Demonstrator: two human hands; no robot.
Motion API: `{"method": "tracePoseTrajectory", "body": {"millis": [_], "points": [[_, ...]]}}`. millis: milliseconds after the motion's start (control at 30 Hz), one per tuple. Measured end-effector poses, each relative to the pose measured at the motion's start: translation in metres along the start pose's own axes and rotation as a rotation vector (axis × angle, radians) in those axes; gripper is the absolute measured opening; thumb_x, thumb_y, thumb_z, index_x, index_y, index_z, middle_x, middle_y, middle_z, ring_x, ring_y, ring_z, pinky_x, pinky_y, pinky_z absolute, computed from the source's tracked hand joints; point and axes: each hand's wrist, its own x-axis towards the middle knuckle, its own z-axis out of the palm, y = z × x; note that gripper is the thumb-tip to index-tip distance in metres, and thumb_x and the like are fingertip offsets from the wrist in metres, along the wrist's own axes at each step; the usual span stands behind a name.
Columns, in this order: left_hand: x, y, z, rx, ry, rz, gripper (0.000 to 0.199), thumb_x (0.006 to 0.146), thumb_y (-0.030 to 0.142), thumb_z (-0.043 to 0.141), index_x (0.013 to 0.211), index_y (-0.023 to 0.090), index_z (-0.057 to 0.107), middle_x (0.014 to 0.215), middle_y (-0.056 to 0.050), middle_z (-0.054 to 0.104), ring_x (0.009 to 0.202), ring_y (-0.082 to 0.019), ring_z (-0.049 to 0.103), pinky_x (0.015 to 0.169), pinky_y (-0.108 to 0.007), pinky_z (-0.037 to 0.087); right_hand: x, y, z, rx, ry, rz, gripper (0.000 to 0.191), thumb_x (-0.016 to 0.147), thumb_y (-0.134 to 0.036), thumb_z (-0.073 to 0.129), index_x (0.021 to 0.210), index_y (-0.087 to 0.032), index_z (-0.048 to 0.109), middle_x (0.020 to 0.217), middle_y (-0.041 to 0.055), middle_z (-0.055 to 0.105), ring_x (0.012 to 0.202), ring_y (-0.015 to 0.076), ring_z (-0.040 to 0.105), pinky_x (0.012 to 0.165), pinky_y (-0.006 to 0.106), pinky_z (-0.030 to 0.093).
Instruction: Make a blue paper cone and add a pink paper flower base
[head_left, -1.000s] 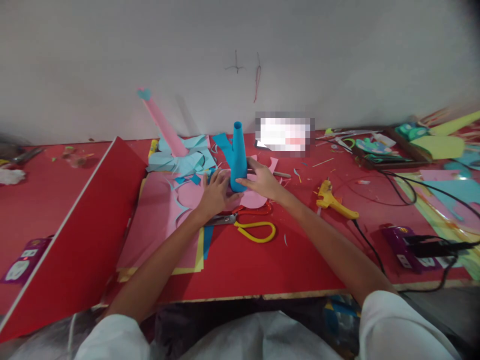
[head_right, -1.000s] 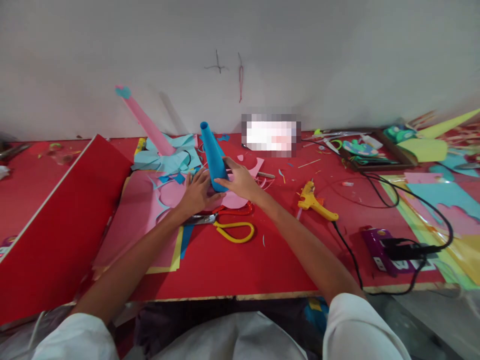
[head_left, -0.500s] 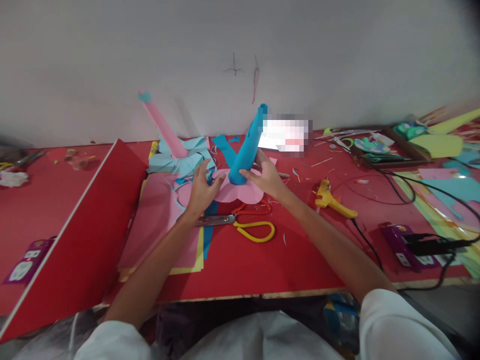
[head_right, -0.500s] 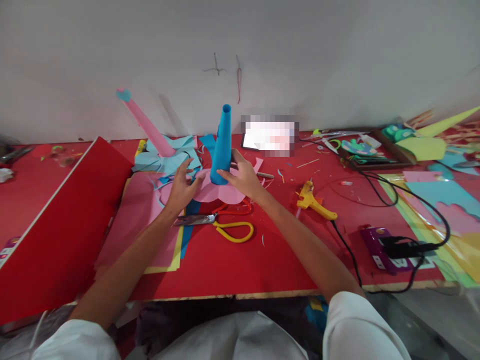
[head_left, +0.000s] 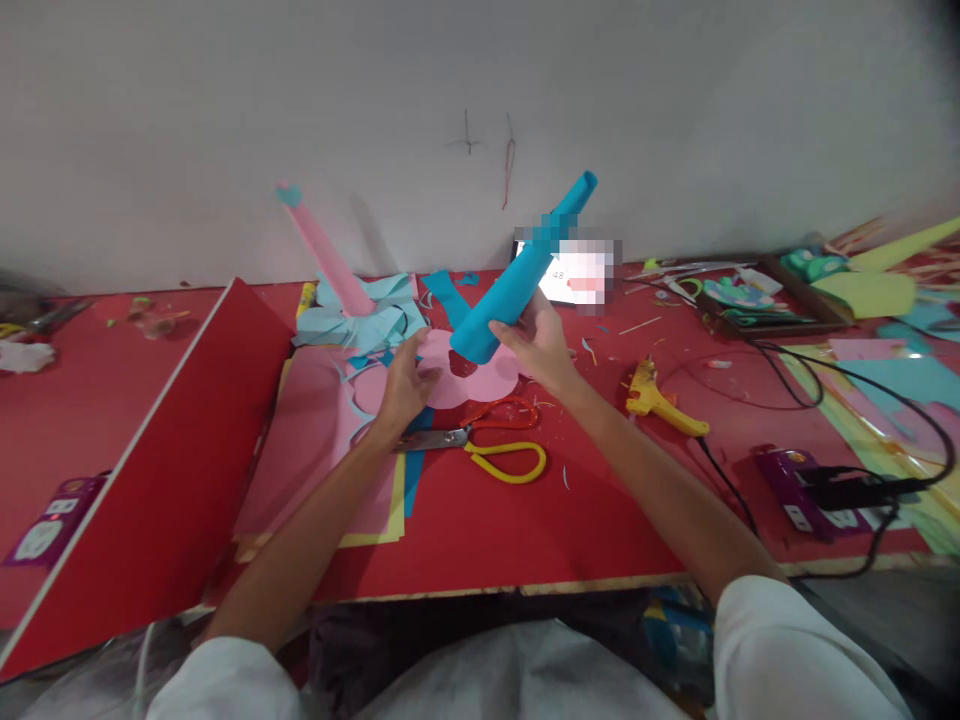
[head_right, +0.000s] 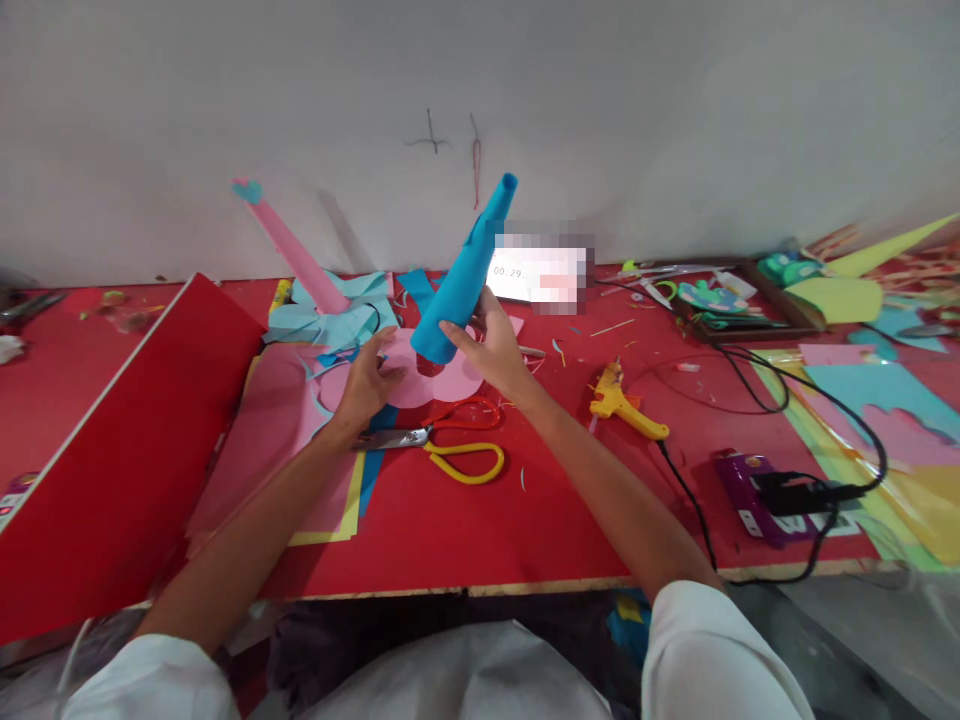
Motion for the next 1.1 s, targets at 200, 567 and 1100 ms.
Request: {"method": "tracePoseTrajectory", "body": {"millis": [200,567,1100], "points": [[0.010,0.031,-0.019,0.212,0.040,0.188,0.070,0.096,0.063,0.075,0.153,0.024,0.061,0.175,-0.020,0.045,0.167,-0.042,0.035,0.136,-0.067,0.027,0.000,-0.022,-0.005,-0.098,-0.103,-0.031,0.075,0.099,-0.073,0.070,0.155,-0.026,0.055,0.137,0.0147,0.075,0.118,0.0324,0.075,0.107,0.053,0.065],[0.030,0.127,0.040,-0.346,-0.120,0.011,0.042,0.094,0.060,0.081,0.093,0.021,0.065,0.088,-0.004,0.068,0.084,-0.021,0.069,0.081,-0.036,0.059,-0.045,-0.043,-0.001,-0.451,-0.067,-0.016,0.046,0.108,-0.049,0.066,0.148,-0.026,0.063,0.139,0.0165,0.072,0.127,0.0360,0.070,0.109,0.058,0.059],[0.048,0.137,0.032,-0.795,-0.022,-0.364,0.046,0.091,0.059,0.088,0.109,0.024,0.063,0.088,-0.002,0.074,0.074,-0.018,0.076,0.068,-0.033,0.064,-0.104,-0.051,-0.004,-1.090,-0.799,-0.053,0.048,0.099,-0.029,0.079,0.141,-0.009,0.067,0.136,0.0245,0.072,0.120,0.0383,0.071,0.104,0.050,0.056]]}}
